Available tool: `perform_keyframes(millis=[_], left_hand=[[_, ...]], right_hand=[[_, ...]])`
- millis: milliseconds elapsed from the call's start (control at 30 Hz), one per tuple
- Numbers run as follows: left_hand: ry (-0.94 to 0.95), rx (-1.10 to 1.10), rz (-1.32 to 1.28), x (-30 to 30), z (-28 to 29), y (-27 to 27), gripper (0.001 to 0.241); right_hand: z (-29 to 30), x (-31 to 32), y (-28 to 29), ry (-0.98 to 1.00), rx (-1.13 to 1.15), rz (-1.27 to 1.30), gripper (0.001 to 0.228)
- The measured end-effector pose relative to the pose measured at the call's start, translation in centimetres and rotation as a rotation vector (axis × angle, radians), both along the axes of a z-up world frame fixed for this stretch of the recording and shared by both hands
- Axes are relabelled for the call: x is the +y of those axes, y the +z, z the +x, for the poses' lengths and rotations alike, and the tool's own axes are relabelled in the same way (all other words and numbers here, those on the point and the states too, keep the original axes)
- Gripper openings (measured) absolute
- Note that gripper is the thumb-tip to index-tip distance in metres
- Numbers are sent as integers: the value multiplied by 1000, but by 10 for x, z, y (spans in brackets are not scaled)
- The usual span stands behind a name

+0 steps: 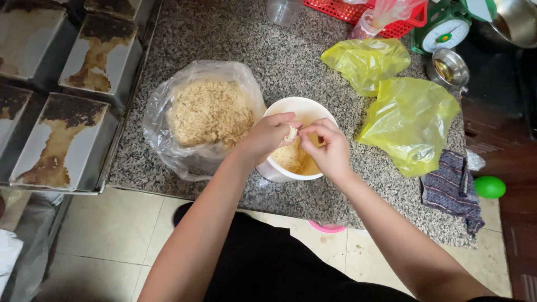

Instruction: Crumbling pieces of cake from a plastic bag into a container.

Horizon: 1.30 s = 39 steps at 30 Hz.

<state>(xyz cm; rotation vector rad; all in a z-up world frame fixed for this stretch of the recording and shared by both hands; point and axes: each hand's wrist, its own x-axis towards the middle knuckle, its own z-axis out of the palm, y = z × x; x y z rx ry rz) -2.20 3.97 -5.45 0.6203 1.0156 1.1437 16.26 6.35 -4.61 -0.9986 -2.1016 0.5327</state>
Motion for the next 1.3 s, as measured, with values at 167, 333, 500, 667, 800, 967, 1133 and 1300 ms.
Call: perform_keyframes(millis=[167,333,500,667,800,967,1133,1300], left_hand=[[-26,-32,44,4,2,-7,66],[-49,-27,59,14,0,-32,65],[-63,-1,43,11,4,-22,66],[33,147,-40,17,15,-19,42],[-21,234,-49,12,13,-7,44],[-78,264,-62,22,12,-21,42],[-165,422,84,44,13,-30,42],[-109,723,329,45,12,-24,26]], right_hand=[[3,6,-8,-41,40,17,11],[1,3,-5,5,-2,-26,18],[7,5,-14,-77,60,-62,6],[7,5,-13,-88,180,-96,9],[4,5,-11,-114,225,-97,8],[2,6,-18,-116,290,-68,7],[4,9,-25,-209,276,-92,11],[-11,1,-8,-313,221,-98,13]])
